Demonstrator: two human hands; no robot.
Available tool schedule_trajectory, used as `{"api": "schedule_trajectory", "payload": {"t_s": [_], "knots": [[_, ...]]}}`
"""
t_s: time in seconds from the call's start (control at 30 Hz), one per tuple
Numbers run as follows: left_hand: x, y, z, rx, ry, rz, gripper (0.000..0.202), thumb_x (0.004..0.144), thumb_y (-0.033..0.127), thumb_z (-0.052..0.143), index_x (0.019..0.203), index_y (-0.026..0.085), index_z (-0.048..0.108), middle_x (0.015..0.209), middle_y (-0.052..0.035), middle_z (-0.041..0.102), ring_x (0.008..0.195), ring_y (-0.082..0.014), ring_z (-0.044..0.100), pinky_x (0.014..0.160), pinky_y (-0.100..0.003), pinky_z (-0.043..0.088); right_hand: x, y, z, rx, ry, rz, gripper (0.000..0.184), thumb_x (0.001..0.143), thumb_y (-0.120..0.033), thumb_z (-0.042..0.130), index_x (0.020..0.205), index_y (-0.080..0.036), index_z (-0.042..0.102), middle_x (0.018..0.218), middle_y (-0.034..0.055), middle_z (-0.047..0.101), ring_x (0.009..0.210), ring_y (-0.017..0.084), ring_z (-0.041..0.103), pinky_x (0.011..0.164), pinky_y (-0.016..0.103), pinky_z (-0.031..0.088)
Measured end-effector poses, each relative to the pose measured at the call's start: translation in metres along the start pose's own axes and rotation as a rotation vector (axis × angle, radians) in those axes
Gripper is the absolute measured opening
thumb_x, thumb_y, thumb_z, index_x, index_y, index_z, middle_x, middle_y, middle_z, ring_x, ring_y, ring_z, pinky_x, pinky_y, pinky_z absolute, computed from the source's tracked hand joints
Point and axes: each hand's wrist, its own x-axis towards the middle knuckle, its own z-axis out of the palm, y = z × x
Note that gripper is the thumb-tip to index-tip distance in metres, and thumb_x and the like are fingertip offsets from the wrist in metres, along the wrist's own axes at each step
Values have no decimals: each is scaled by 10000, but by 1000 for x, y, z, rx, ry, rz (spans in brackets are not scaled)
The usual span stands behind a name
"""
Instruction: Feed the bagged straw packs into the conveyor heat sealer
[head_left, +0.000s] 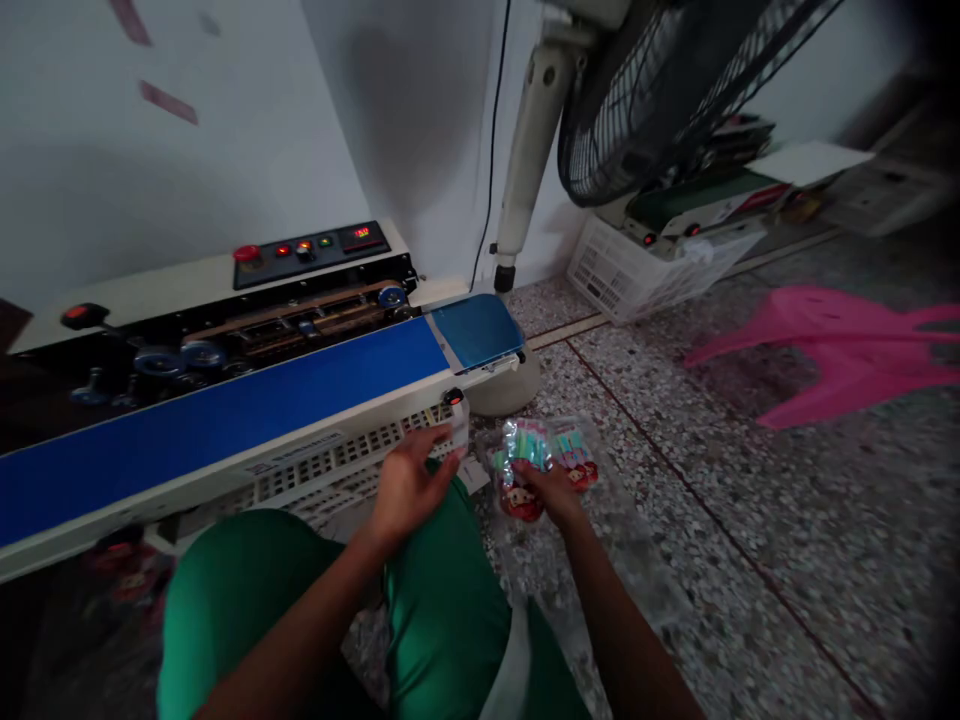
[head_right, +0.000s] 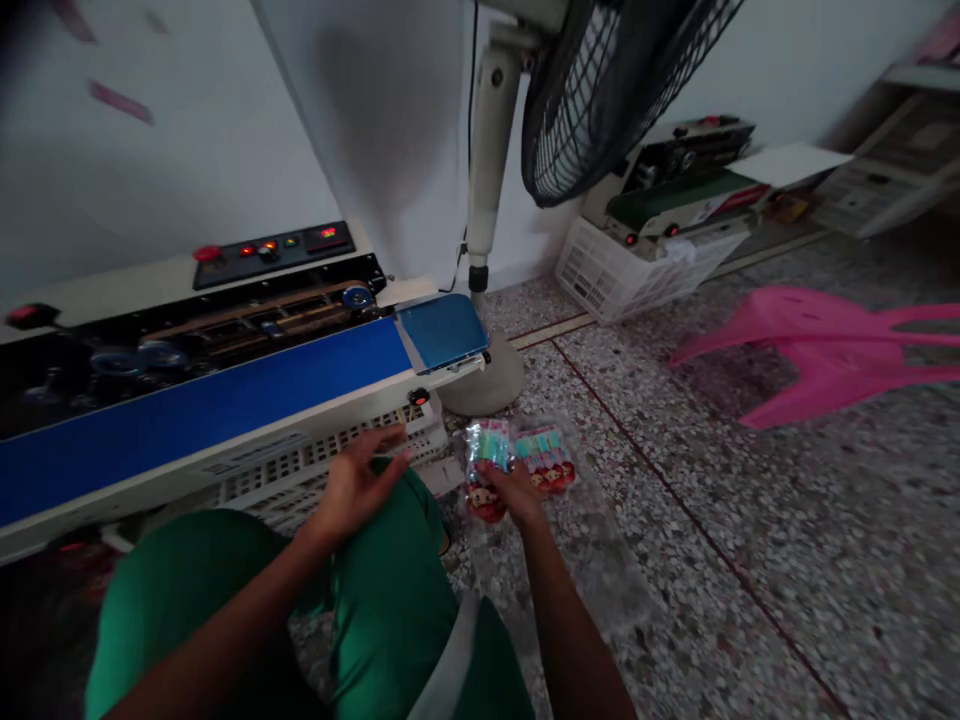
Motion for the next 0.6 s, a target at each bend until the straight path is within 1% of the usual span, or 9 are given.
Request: {"api": "schedule_trajectory", "payload": {"t_s": [0.07,0.13,0.2,0.23,0.27,0.33,0.43,0.53,0.6], "knots": [[-5,15,1,-147,-10,-11,657,645,325,766,1254,226,542,1303,-107,556,1200,-294,497,1013,-413,361,-23,-50,-2,214,-107,-178,398,675,-423,674,964,-153,628,849,53,706,760,204,659,671,309,526],[-17,34,-1,-340,-49,1,792,603,307,801,1315,226,465,1364,-103,500,1244,-293,457,1029,-410,350,-51,-94,0,270,-194,-370,396,664,-374,698,1001,-180,618,885,51,703,783,207,656,708,335,529],[-37,52,-7,-493,-110,1,659,650,322,771,1249,212,520,1250,-99,592,1122,-284,558,966,-405,418,-79,-124,6,294,-281,-563,478,667,-313,703,1113,-202,570,1006,60,685,886,213,647,782,350,522],[-48,59,-12,-531,-79,12,552,691,331,739,1198,206,559,1188,-94,628,1071,-274,587,947,-402,433,-92,-132,10,293,-318,-642,505,680,-294,694,1154,-208,544,1053,66,671,924,213,640,812,355,515],[-60,65,-18,-544,-49,34,480,721,331,714,1166,209,581,1177,-90,633,1061,-269,591,945,-400,437,-103,-136,16,284,-348,-702,514,700,-282,677,1184,-211,522,1085,71,658,950,212,634,836,359,509],[-82,70,-29,-523,26,102,408,746,309,693,1135,220,605,1252,-90,587,1139,-278,544,978,-408,412,-119,-136,29,260,-357,-785,486,738,-281,643,1200,-216,507,1102,78,645,968,212,629,862,369,501],[-108,62,-43,-457,91,197,400,730,279,712,1115,219,623,1306,-101,544,1226,-291,467,1035,-430,348,-131,-129,51,231,-283,-848,398,751,-296,626,1132,-223,538,1081,81,647,980,224,622,884,390,493],[-120,48,-50,-537,127,131,343,740,334,698,1035,167,642,1161,-124,631,1058,-261,582,968,-420,412,-138,-130,68,190,-328,-830,338,738,-288,632,1062,-209,571,1053,79,664,962,222,633,874,379,503],[-125,41,-56,-594,106,72,384,696,353,737,996,133,644,1095,-129,655,992,-253,606,920,-394,447,-146,-134,76,174,-383,-793,357,718,-280,653,1058,-203,579,1025,71,681,920,214,649,841,356,520]]}}
